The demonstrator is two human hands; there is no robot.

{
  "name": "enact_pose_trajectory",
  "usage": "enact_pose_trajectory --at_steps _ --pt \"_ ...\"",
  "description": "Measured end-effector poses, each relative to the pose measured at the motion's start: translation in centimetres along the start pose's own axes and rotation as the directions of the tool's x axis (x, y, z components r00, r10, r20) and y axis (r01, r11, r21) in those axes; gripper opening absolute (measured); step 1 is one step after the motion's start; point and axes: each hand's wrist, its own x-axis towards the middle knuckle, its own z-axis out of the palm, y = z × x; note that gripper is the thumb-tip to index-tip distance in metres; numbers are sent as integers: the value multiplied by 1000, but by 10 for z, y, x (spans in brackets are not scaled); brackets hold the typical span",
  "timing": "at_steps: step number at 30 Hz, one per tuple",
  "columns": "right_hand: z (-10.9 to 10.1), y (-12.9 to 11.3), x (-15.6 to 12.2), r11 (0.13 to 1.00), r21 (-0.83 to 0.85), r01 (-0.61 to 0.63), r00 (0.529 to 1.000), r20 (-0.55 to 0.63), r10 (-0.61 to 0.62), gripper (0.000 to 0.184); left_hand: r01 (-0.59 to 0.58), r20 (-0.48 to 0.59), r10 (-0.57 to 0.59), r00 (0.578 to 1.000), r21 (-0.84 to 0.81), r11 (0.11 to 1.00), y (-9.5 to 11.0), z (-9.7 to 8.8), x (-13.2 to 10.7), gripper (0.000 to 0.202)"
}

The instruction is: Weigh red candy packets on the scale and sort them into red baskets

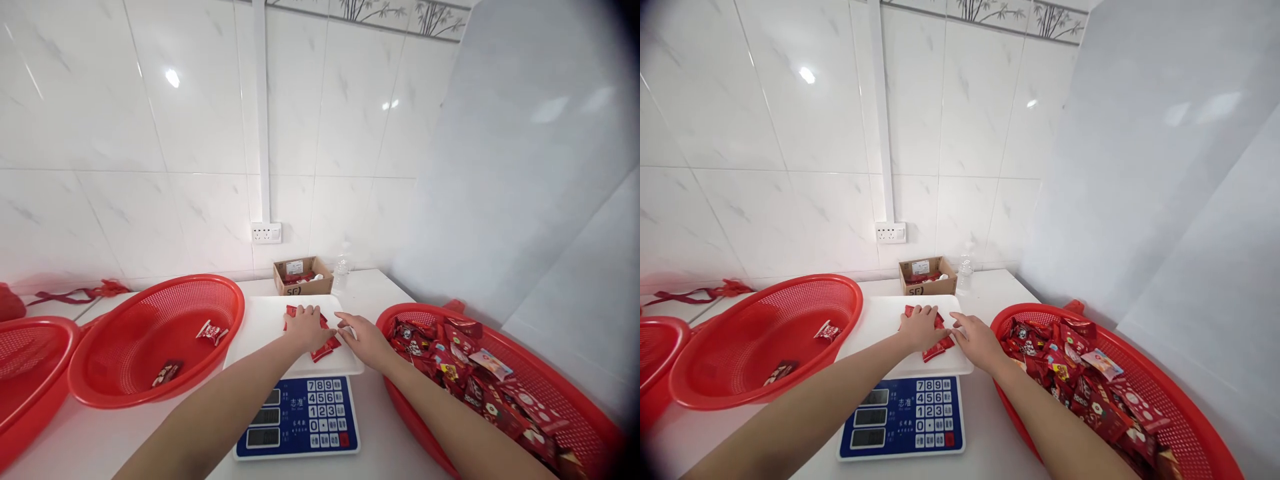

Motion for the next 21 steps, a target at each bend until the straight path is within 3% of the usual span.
enact_pose_trajectory --at_steps 9,14,17,21 --pt "-2 -2 -1 1000 26 -9 1000 -9 9 41 22 -104 -21 994 8 1000 -9 0 7 52" --pt "0 1 -1 999 48 2 1000 -24 -1 41 14 -159 -20 987 -38 999 -12 -2 -1 43" --pt "3 4 0 998 62 -17 1000 -24 19 42 37 -186 -51 981 -73 997 -25 -12 -7 40" --pt "5 7 0 997 59 -42 999 -15 43 42 125 -244 -148 958 -108 986 -63 -44 -12 39"
